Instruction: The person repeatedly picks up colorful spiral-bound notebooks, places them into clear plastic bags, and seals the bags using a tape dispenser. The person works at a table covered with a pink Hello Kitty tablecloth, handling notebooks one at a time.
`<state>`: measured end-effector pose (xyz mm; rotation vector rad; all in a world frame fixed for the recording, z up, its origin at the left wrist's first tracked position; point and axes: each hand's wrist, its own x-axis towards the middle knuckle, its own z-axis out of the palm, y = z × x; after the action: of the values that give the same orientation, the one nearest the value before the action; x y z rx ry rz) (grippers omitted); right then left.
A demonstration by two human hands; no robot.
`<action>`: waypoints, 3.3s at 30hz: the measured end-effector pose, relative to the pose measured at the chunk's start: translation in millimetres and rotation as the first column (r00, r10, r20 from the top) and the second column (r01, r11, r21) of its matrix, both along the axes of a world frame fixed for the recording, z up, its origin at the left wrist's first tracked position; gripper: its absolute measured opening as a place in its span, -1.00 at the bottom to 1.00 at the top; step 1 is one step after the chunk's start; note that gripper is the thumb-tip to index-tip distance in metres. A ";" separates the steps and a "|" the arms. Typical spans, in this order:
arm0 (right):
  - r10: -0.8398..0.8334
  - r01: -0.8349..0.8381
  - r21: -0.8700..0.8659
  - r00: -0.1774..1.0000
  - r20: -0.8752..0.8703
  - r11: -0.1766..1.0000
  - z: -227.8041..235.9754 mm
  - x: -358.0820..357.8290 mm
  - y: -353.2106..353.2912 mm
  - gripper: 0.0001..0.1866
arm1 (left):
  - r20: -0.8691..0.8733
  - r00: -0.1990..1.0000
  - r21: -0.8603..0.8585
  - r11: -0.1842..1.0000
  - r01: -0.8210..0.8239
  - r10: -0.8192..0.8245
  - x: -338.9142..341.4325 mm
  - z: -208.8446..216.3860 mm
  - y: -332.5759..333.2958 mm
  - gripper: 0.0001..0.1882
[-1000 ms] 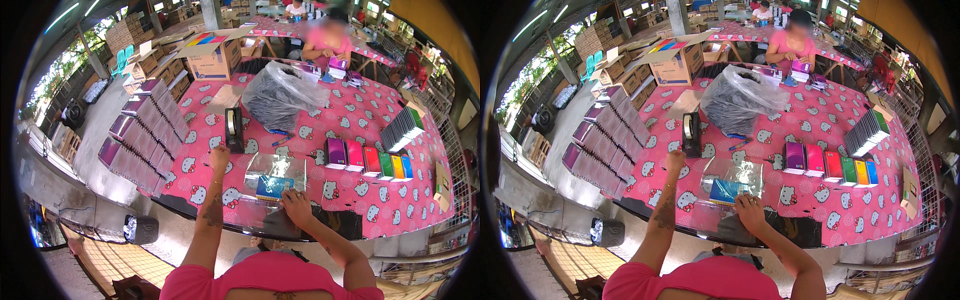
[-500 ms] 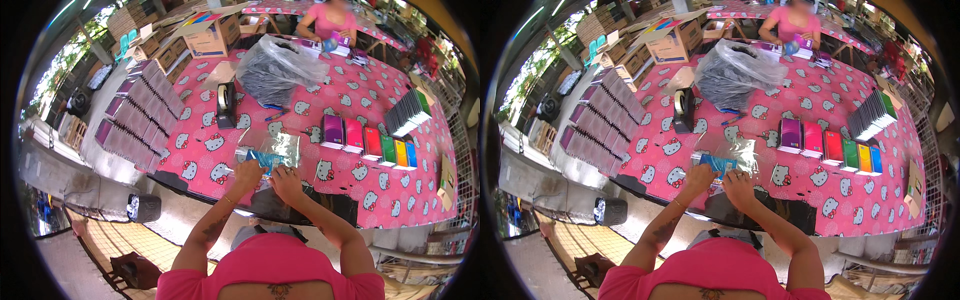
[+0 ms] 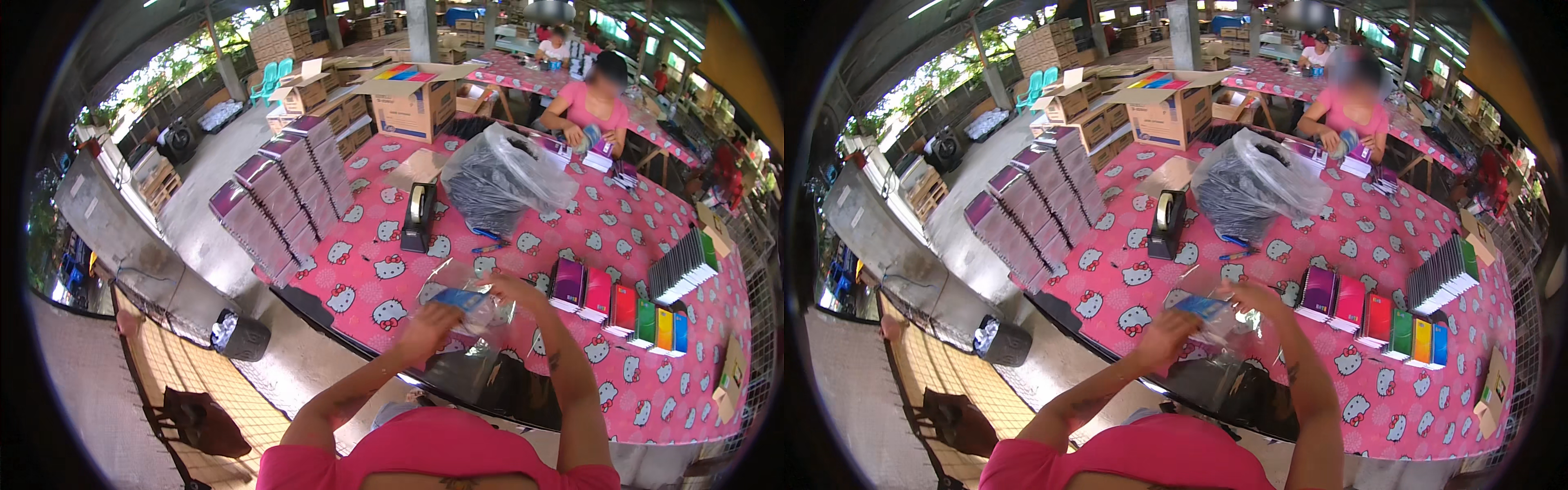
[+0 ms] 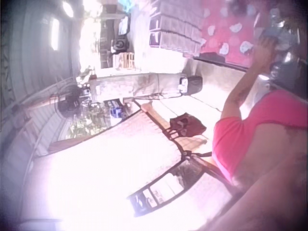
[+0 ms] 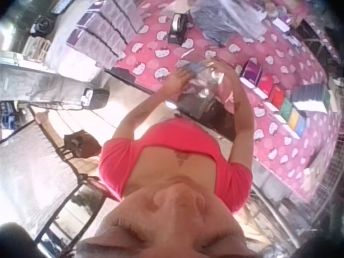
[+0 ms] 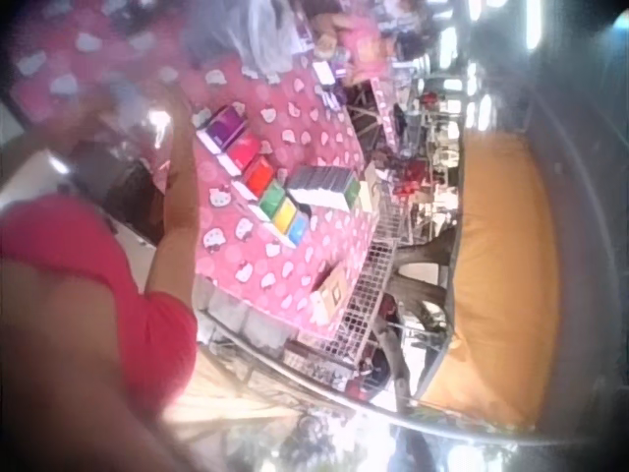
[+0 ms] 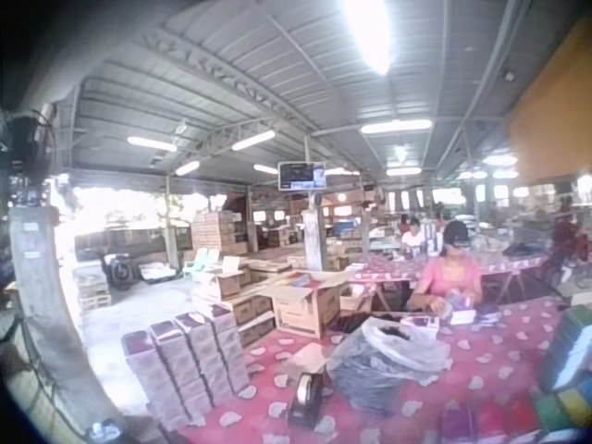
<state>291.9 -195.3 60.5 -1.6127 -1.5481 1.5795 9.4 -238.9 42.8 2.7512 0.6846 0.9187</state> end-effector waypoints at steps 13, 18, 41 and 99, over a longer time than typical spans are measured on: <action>-0.311 -0.326 0.893 0.853 0.420 0.312 105.5 -77.7 -79.0 -0.84 | 0.301 0.777 -0.297 0.829 -0.474 0.552 -26.9 -26.7 175.8 -0.69; -0.261 0.132 0.862 0.965 0.000 0.489 80.8 -90.6 -72.6 -0.93 | 0.173 0.769 -0.857 0.479 -0.190 0.615 -42.0 -38.2 261.6 -0.71; -0.307 -0.253 0.664 0.735 0.605 0.704 91.5 -149.9 -55.8 -0.57 | 0.268 0.897 -0.604 0.664 0.441 -0.352 -37.3 73.8 130.3 -0.80; -0.458 0.603 0.061 0.663 -0.592 0.795 -20.4 -89.6 -47.5 -0.38 | 0.196 0.910 -0.581 0.791 -0.193 0.366 -5.1 -25.0 194.6 -0.56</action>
<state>202.3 -242.8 40.1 -1.1615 -0.8065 1.2778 4.3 -44.3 17.8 1.9784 1.1191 0.9747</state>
